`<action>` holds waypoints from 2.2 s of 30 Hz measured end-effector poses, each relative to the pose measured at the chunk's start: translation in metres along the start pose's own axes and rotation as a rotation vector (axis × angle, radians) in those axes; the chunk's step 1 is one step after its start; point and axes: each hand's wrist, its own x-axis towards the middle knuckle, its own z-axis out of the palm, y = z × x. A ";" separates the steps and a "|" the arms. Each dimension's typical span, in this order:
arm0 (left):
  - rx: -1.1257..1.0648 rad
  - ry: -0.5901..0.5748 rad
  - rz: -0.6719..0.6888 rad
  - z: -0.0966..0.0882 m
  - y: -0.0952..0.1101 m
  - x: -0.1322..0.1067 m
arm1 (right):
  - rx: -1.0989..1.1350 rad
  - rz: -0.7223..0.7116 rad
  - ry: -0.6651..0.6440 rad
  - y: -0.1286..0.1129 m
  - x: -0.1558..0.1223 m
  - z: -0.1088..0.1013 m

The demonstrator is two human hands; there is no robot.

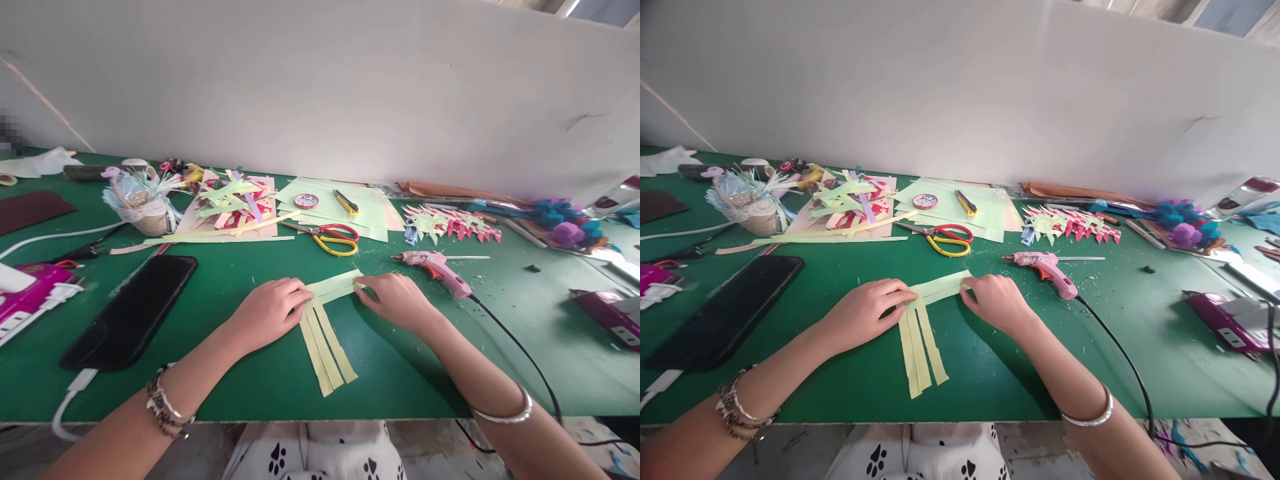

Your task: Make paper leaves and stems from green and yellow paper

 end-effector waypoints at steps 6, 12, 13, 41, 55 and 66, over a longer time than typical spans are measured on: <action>0.013 0.017 0.011 0.000 0.001 0.001 | -0.028 -0.044 0.081 -0.007 -0.001 0.002; 0.024 0.022 0.003 0.002 0.000 0.000 | 0.028 -0.254 0.138 -0.027 0.001 0.006; 0.038 0.024 -0.002 0.003 0.000 0.000 | 0.026 -0.274 0.141 -0.030 0.002 0.007; 0.157 0.046 0.036 0.007 0.000 0.002 | -0.095 -0.026 -0.021 -0.015 -0.002 -0.005; 0.102 0.009 -0.003 0.003 0.001 0.003 | 0.003 -0.006 0.071 -0.004 -0.002 -0.002; -0.014 0.054 -0.102 0.002 0.000 0.002 | 0.484 -0.532 0.198 -0.028 -0.004 0.008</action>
